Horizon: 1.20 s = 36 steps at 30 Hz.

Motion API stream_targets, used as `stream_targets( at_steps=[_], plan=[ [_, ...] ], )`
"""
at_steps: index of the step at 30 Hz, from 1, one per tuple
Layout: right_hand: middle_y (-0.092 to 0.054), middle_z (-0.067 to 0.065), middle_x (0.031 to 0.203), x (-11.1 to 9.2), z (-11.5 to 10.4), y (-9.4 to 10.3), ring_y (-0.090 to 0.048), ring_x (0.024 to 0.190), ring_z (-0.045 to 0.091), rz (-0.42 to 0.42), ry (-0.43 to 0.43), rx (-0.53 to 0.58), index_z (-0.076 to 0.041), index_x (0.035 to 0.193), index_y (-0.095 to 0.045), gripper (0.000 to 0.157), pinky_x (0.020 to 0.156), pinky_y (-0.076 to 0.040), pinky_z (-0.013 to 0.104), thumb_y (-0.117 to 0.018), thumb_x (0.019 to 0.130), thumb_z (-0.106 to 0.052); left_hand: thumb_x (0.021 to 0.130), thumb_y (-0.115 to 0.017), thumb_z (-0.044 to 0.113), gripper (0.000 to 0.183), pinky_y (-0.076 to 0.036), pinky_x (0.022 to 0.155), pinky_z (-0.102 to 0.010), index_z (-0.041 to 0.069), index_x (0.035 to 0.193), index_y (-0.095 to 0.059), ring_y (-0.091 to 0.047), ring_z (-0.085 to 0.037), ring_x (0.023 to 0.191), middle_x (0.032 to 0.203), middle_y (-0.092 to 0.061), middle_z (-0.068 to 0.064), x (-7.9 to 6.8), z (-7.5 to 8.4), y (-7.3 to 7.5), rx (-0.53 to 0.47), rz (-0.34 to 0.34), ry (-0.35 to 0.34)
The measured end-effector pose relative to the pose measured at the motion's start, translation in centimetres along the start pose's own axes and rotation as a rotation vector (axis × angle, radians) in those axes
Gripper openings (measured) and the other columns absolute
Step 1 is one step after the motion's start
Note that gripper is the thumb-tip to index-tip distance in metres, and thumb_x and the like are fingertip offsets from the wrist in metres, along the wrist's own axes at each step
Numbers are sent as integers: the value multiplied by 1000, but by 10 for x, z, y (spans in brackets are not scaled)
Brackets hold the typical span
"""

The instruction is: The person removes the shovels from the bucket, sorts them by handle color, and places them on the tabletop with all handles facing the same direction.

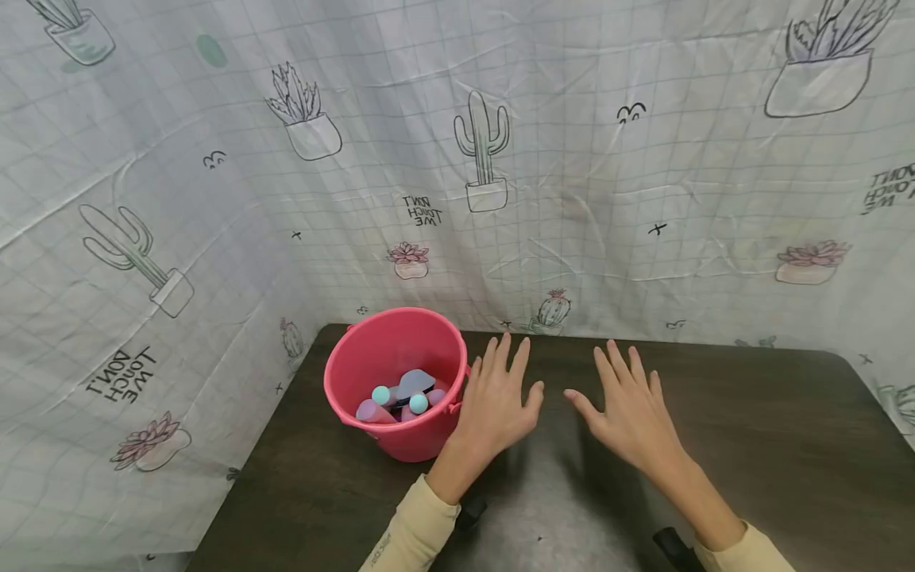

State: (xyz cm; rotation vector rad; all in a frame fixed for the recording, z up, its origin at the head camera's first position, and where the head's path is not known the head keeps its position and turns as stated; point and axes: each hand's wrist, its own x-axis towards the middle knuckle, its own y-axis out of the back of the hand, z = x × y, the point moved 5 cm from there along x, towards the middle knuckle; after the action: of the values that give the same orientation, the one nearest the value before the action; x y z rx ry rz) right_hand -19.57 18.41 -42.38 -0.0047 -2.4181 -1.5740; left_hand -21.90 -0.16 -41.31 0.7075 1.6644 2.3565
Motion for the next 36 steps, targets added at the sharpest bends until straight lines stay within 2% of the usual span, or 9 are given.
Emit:
stream_targets(
  at_steps=[7, 10, 15, 19, 21, 24, 28, 31, 36],
  plan=[
    [-29, 34, 160, -2, -3, -3, -20, 147, 60, -4, 5, -4, 8, 155, -35, 87, 108, -19, 80, -58, 101, -57, 101, -61, 33, 62, -52, 102, -47, 10, 156, -45, -57, -30, 134, 158, -45, -14, -9, -2, 29, -211, 59, -43],
    [-30, 36, 159, -3, -4, -3, -21, 146, 61, -1, 6, -6, 10, 153, -37, 86, 107, -21, 80, -59, 101, -55, 101, -62, 30, 56, -55, 97, -43, 9, 152, -50, -62, -27, 128, 153, -50, -12, -12, -4, 44, -287, 76, -66],
    [-36, 40, 153, -3, -6, -2, -27, 142, 61, 25, 11, -1, 13, 149, -41, 83, 106, -25, 79, -62, 101, -52, 101, -65, 23, 42, -56, 96, -40, 7, 140, -61, -63, -23, 122, 140, -61, -9, -18, -18, 70, -342, 126, -92],
    [-42, 41, 146, -5, -8, -1, -33, 139, 61, 53, 19, 20, 14, 146, -43, 80, 106, -27, 78, -65, 100, -47, 99, -67, 17, 34, -55, 97, -43, 4, 130, -67, -60, -27, 120, 131, -65, -10, -23, -43, 93, -315, 255, -62],
    [-43, 41, 144, -5, -8, -1, -34, 137, 61, 62, 21, 28, 14, 145, -43, 79, 106, -27, 77, -66, 100, -46, 98, -66, 17, 32, -53, 98, -47, 3, 127, -68, -58, -29, 120, 129, -65, -12, -26, -59, 104, -266, 318, -7],
    [-43, 40, 144, -6, -8, 0, -36, 136, 61, 70, 21, 32, 14, 146, -43, 79, 105, -29, 77, -67, 99, -46, 99, -65, 16, 31, -48, 101, -54, 0, 126, -68, -55, -36, 122, 130, -63, -16, -32, -87, 118, -210, 377, 113],
    [-42, 40, 145, -7, -9, 1, -37, 134, 60, 73, 19, 31, 14, 147, -41, 80, 105, -30, 75, -66, 100, -46, 101, -61, 18, 33, -41, 103, -62, -1, 127, -67, -51, -42, 124, 132, -60, -21, -40, -125, 130, -171, 399, 297],
    [-42, 40, 145, -8, -10, 2, -38, 133, 60, 83, 20, 37, 13, 147, -41, 79, 105, -30, 74, -66, 100, -46, 101, -58, 18, 35, -41, 103, -64, -2, 129, -65, -50, -45, 124, 134, -58, -25, -44, -153, 134, -168, 391, 409],
    [-43, 40, 143, -9, -9, 5, -40, 130, 60, 106, 25, 41, 13, 146, -42, 78, 102, -32, 76, -66, 100, -46, 104, -54, 20, 40, -46, 98, -60, -5, 135, -60, -54, -45, 120, 134, -56, -27, -48, -190, 129, -217, 283, 551]
  ],
)
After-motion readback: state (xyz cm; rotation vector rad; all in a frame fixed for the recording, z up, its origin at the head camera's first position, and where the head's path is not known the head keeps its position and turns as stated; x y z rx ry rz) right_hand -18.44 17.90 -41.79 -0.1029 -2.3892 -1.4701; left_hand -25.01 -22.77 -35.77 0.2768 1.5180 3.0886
